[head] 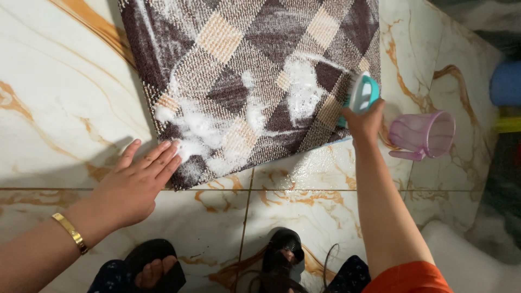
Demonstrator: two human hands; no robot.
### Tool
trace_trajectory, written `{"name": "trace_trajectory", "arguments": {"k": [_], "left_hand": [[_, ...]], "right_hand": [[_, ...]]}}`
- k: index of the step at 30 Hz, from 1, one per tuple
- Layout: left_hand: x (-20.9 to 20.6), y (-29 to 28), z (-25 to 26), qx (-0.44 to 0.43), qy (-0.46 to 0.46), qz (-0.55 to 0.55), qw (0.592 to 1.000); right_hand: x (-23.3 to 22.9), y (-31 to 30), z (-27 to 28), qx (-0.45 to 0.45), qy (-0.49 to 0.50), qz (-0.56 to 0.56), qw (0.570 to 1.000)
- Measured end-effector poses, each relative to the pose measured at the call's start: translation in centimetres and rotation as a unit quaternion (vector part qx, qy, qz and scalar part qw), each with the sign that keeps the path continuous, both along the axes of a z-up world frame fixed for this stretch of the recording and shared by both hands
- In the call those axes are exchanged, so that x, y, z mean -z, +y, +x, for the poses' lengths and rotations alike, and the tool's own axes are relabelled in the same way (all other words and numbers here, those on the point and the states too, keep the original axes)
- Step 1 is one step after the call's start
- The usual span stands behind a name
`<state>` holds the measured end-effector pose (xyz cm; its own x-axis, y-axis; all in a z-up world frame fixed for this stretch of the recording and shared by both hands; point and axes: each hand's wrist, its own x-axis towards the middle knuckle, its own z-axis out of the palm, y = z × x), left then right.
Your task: Scrubbing a floor mat with soap and a brush on the bathroom floor.
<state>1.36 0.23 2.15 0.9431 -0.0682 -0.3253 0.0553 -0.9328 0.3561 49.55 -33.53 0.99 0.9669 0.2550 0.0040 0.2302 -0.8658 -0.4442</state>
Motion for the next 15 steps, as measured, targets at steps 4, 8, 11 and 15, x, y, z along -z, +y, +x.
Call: {"name": "trace_trajectory", "arguments": {"k": [4,8,11,15], "left_hand": [[-0.8,0.2,0.4,0.024,0.049,0.023,0.998],[-0.9,0.1,0.6,0.027,0.059,0.028,0.998],[-1.2,0.2,0.8,0.029,0.076,0.023,0.996],[-1.3,0.3,0.5,0.031,0.090,0.035,0.995]], "right_hand": [[1.1,1.1,-0.6,-0.048,-0.058,-0.020,0.997],[0.7,4.2,-3.1,-0.057,-0.090,-0.052,0.993],[0.0,6.5,-4.7,-0.068,-0.027,-0.003,0.997],[-2.3,6.1,-3.4,-0.062,0.062,0.035,0.995]]}}
